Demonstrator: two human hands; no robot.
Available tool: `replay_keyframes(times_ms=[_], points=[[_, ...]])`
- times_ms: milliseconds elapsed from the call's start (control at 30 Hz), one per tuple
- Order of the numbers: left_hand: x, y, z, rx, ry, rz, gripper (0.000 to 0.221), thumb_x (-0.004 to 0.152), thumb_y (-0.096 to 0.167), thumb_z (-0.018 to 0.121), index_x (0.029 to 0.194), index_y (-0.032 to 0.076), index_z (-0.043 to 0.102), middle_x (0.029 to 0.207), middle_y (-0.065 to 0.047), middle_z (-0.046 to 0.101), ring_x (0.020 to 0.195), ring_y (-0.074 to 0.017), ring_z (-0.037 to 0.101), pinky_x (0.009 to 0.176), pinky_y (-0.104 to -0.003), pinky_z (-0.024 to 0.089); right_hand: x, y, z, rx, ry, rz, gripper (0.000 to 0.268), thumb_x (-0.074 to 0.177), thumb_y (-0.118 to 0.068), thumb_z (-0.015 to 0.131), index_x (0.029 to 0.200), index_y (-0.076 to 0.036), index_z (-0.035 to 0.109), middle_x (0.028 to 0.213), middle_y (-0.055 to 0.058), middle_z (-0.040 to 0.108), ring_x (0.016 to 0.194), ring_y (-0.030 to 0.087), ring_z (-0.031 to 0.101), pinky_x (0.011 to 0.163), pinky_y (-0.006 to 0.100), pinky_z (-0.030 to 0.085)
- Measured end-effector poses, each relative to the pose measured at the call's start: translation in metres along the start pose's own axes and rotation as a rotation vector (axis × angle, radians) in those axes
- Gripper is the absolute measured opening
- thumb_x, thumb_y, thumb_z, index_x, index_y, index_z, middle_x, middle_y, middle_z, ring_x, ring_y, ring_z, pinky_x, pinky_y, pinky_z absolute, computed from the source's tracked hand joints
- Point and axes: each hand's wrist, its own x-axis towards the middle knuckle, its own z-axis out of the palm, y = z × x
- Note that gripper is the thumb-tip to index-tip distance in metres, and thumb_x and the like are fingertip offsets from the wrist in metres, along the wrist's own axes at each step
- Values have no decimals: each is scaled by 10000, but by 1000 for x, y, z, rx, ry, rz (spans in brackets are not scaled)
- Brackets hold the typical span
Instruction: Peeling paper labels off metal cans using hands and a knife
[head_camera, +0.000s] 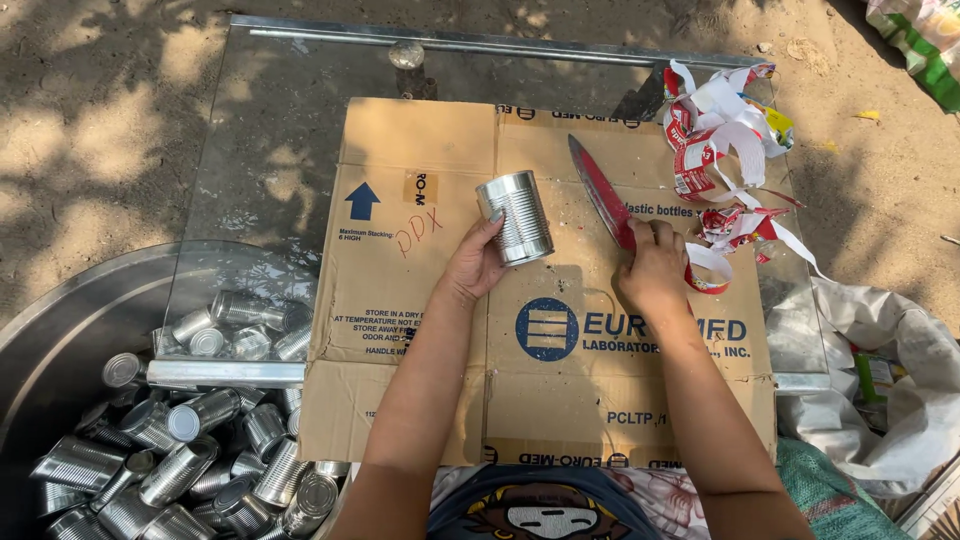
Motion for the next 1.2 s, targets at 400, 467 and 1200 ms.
replay_keyframes(times_ms=[400, 467, 1200], points=[[8, -8, -23, 4, -91, -20, 411, 911, 152, 700, 1299, 43, 617, 1128, -144, 720, 1032, -268, 725, 912, -468, 603, 47, 25, -17, 394, -194, 109, 654, 695, -219, 741, 1326, -86, 634, 1170, 203, 693, 1160, 421, 640, 941, 528, 498], [19, -19, -46, -1, -75, -4, 446, 903, 162, 707, 1324, 58, 604, 1147, -157, 716, 1032, -284, 726, 903, -474, 607, 47, 6, -26, 755, -206, 58, 551, 700, -89, 725, 1244, -64, 638, 1045, 150, 672, 946, 304, 614, 797, 419, 509], [23, -25, -65, 15, -46, 35, 398, 905, 178, 670, 1249, -14, 619, 1064, -213, 729, 941, -305, 748, 835, -454, 629, 60, -44, 37, 2061, -486, 73, 226, 976, -196, 632, 1183, -109, 612, 773, 91, 596, 677, 170, 547, 604, 240, 442]])
